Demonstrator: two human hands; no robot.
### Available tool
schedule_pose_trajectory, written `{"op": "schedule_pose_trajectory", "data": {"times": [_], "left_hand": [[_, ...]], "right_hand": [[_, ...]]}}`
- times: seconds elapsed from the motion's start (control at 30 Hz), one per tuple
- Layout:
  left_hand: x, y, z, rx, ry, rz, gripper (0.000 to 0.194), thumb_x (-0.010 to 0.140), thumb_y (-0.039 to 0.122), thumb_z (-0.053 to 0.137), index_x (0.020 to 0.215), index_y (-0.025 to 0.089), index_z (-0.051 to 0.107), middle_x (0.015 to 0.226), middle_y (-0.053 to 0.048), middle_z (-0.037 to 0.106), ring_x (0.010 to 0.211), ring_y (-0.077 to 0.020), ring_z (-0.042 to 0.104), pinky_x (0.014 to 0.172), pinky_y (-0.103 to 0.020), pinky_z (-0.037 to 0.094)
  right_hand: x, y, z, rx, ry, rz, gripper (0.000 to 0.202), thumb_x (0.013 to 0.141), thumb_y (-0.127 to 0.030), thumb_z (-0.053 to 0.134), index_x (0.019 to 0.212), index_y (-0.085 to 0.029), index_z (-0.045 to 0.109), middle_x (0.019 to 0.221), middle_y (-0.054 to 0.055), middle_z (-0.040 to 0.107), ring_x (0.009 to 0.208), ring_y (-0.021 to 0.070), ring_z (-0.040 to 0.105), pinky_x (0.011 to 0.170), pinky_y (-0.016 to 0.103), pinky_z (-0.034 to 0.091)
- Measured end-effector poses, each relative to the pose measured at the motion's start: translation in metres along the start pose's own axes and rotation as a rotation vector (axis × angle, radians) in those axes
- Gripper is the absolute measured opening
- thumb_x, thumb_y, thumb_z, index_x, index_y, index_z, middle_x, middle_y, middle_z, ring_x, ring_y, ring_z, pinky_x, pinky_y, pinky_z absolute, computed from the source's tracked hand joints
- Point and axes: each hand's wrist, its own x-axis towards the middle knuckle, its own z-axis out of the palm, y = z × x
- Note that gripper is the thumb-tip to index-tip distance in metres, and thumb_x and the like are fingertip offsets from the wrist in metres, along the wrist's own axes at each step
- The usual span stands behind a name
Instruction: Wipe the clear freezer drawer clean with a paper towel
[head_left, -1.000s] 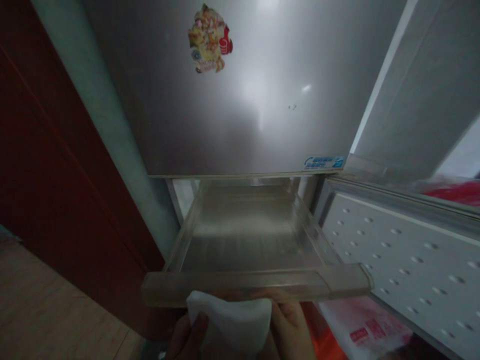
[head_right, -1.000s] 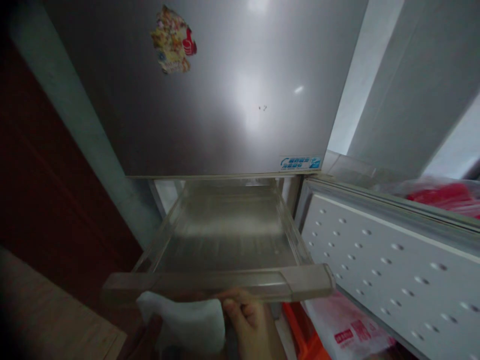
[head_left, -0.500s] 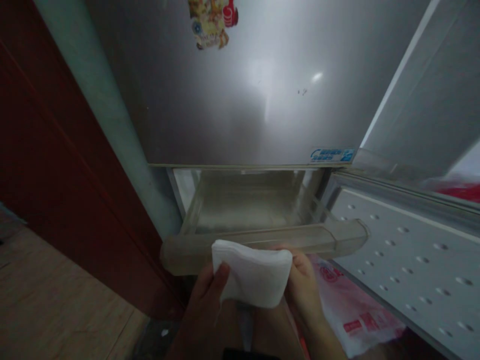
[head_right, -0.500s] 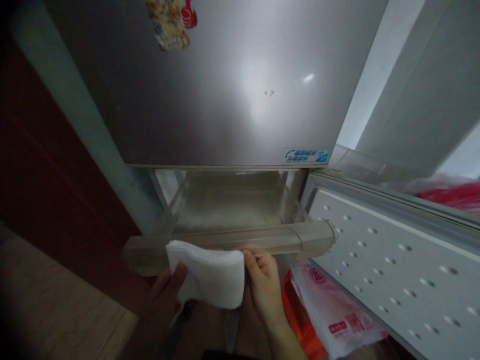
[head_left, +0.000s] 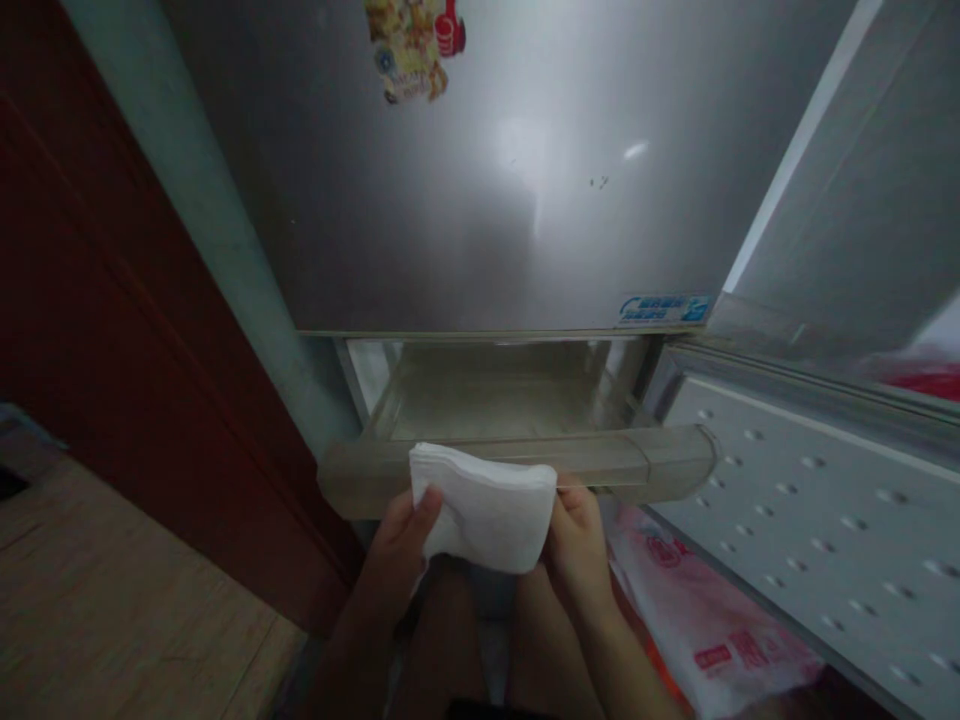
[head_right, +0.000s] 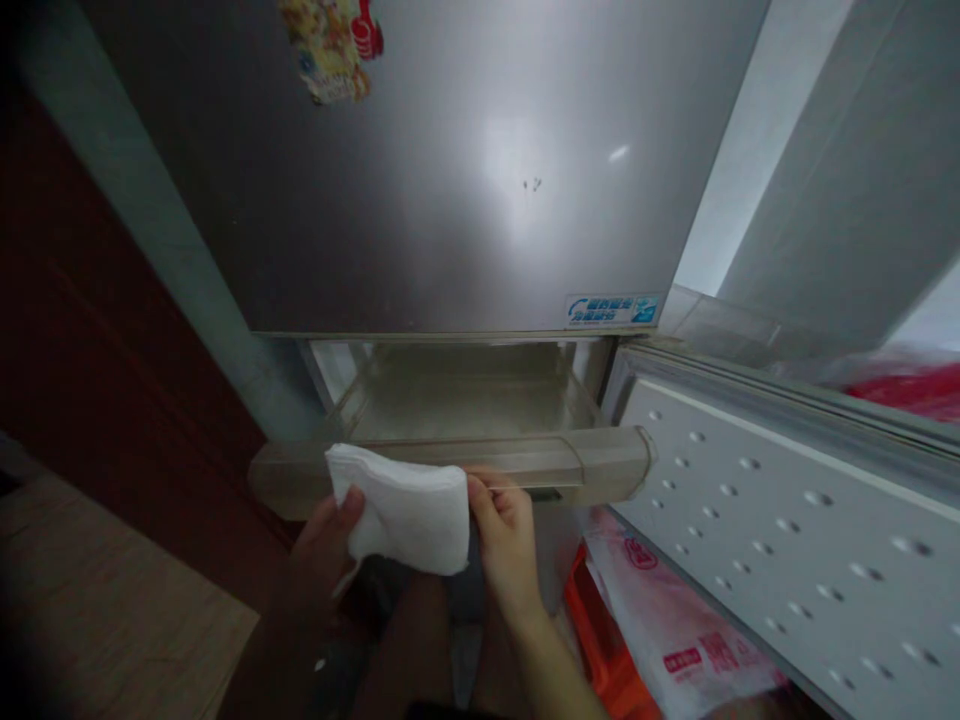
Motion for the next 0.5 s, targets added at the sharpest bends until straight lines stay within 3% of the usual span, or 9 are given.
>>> {"op": "schedule_pose_trajectory", "data": {"times": [0.2,0.33,0.5], "left_hand": [[0.011,0.0,-0.006,-0.049,-0.041,0.014,0.06,0.051,0.072,0.076,0.073,0.016,0.067,0.053,0.001,0.06,0.043,-0.0113,0.049,0.041,-0.021,0.036],[0.0,-0.002,-0.005,0.021,0.096,-0.068,0.057,0.059,0.069,0.073,0.083,0.019,0.069,0.053,0.004,0.058,0.04,-0.0082,0.043,0.039,-0.018,0.03],[-0.018,-0.012,-0.007,0.043,0.229,-0.06,0.054,0.064,0.067,0.072,0.086,0.018,0.071,0.06,0.001,0.065,0.046,-0.011,0.052,0.04,-0.018,0.033]], "right_hand": [[0.007,0.009,0.003,0.044,-0.039,-0.038,0.019,0.079,-0.039,0.071,0.088,-0.025,0.077,0.085,0.001,0.077,0.078,0.0156,0.069,0.077,0.028,0.051],[0.005,0.011,0.0,0.044,-0.034,-0.034,0.019,0.079,-0.038,0.071,0.092,-0.025,0.076,0.084,0.0,0.077,0.076,0.0137,0.068,0.074,0.025,0.051],[0.003,0.009,-0.001,0.031,0.002,-0.005,0.022,0.073,-0.036,0.076,0.09,-0.022,0.074,0.075,0.001,0.076,0.067,0.0142,0.068,0.065,0.024,0.052]]}}
